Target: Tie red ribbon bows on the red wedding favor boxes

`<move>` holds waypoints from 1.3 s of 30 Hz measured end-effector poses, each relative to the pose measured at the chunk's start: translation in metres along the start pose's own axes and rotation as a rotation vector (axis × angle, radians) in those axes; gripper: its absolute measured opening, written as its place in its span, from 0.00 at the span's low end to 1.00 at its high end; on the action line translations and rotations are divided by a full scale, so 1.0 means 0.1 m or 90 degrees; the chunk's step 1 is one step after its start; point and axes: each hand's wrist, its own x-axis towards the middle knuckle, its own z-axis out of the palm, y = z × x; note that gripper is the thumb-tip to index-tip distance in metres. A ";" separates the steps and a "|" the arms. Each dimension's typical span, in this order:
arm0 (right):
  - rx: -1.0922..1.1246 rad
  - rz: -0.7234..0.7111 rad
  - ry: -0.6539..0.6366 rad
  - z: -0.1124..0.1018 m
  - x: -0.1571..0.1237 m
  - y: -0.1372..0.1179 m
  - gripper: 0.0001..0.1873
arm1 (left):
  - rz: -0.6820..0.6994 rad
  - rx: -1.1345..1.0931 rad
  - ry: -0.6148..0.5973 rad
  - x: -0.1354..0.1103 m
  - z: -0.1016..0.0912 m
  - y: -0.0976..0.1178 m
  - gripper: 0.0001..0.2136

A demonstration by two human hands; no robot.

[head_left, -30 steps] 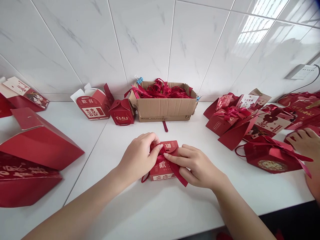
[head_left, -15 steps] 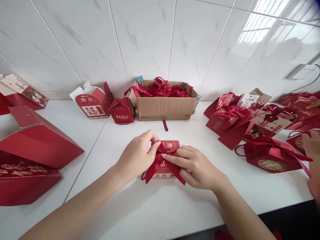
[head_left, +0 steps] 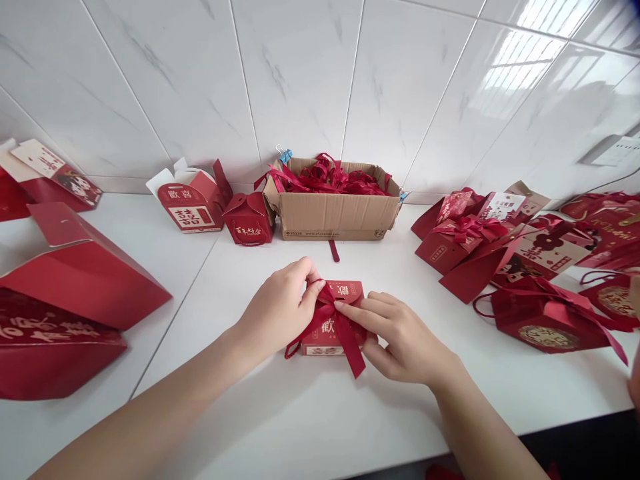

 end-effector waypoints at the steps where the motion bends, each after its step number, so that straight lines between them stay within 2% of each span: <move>1: 0.003 0.001 -0.007 0.00 0.00 0.00 0.31 | 0.000 -0.002 -0.001 0.00 0.00 0.00 0.07; 6: 0.016 -0.013 -0.032 -0.04 -0.02 0.00 0.30 | -0.008 0.002 0.007 -0.01 0.02 0.00 0.07; 11: 0.031 -0.042 -0.015 -0.05 -0.02 -0.05 0.30 | -0.005 0.003 0.009 0.00 0.04 0.00 0.07; 17: 0.047 -0.044 0.022 -0.05 -0.04 -0.10 0.18 | 0.008 -0.010 0.005 0.00 0.06 -0.01 0.06; 29: 0.058 -0.062 0.013 -0.05 -0.06 -0.09 0.17 | 0.025 -0.027 0.028 0.05 0.08 -0.07 0.06; 36: 0.076 0.014 0.028 -0.07 -0.11 -0.05 0.15 | 0.010 -0.048 0.031 0.05 0.05 -0.06 0.07; 39: 0.094 0.066 0.064 -0.13 -0.10 0.03 0.14 | -0.023 -0.100 -0.005 0.05 -0.02 -0.05 0.06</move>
